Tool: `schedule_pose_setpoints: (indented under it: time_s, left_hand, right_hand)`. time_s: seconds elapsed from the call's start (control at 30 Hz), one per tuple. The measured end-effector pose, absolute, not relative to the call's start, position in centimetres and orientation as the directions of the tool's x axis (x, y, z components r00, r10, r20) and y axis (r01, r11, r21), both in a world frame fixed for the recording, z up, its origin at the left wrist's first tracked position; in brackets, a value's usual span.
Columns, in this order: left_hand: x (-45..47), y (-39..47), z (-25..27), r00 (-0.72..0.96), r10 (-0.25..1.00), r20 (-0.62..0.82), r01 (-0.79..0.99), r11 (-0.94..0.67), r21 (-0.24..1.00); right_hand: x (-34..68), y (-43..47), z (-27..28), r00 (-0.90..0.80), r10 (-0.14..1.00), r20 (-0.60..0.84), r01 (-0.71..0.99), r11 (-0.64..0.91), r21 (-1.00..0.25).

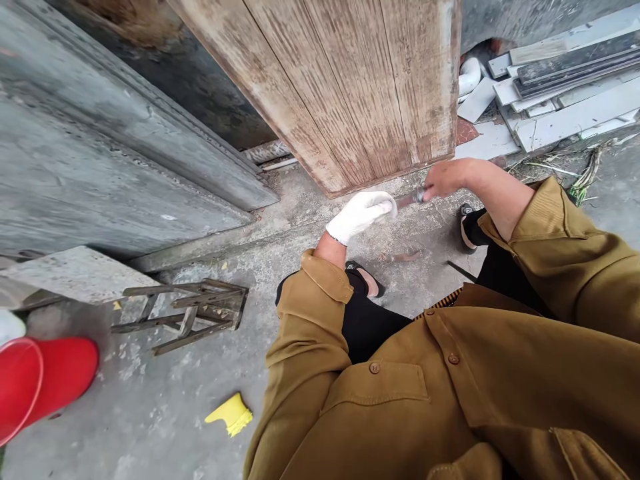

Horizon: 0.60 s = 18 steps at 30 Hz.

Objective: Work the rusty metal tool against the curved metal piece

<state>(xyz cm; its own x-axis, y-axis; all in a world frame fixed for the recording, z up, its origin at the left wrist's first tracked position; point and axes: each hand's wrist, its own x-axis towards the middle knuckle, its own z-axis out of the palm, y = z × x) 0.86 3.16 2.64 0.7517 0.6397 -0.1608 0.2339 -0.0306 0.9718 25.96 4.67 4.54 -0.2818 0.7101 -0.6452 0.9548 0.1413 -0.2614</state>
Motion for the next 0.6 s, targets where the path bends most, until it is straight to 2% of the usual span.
schedule_pose_setpoints:
  time_s: [0.07,0.13,0.27,0.33,0.37,0.43,0.53,0.6]
  left_hand:
    - [0.5,3.7,2.3,0.705,0.694,-0.148,0.250,-0.048,0.967]
    - [0.2,4.1,2.0,0.680,0.719,-0.142,0.268,-0.063,0.961]
    - [0.0,4.6,1.0,0.688,0.713,-0.137,0.288,-0.094,0.953]
    - [0.1,4.7,0.4,0.671,0.729,-0.132,0.300,-0.104,0.948]
    - [0.3,4.7,0.1,0.661,0.738,-0.139,0.309,-0.098,0.946]
    - [0.7,4.5,-0.3,0.669,0.723,-0.175,0.322,-0.069,0.944]
    - [1.3,4.0,-0.2,0.730,0.650,-0.212,0.309,-0.037,0.950]
    - [1.4,3.5,0.3,0.748,0.628,-0.215,0.305,-0.037,0.952]
  right_hand:
    - [25.2,3.7,4.8,-0.412,0.459,-0.787,0.911,0.172,-0.376]
    - [24.6,3.0,5.2,-0.539,0.305,-0.785,0.840,0.136,-0.524]
    - [24.6,2.9,6.1,-0.699,0.245,-0.672,0.710,0.125,-0.693]
    - [24.8,3.0,6.5,-0.733,0.300,-0.610,0.667,0.146,-0.730]
    - [24.9,3.0,6.6,-0.738,0.368,-0.565,0.647,0.148,-0.748]
    - [25.1,3.2,6.9,-0.685,0.576,-0.446,0.614,0.128,-0.779]
    - [25.5,4.0,6.9,-0.409,0.868,-0.282,0.678,0.082,-0.731]
    - [25.8,4.7,6.4,-0.228,0.949,-0.219,0.805,0.057,-0.590]
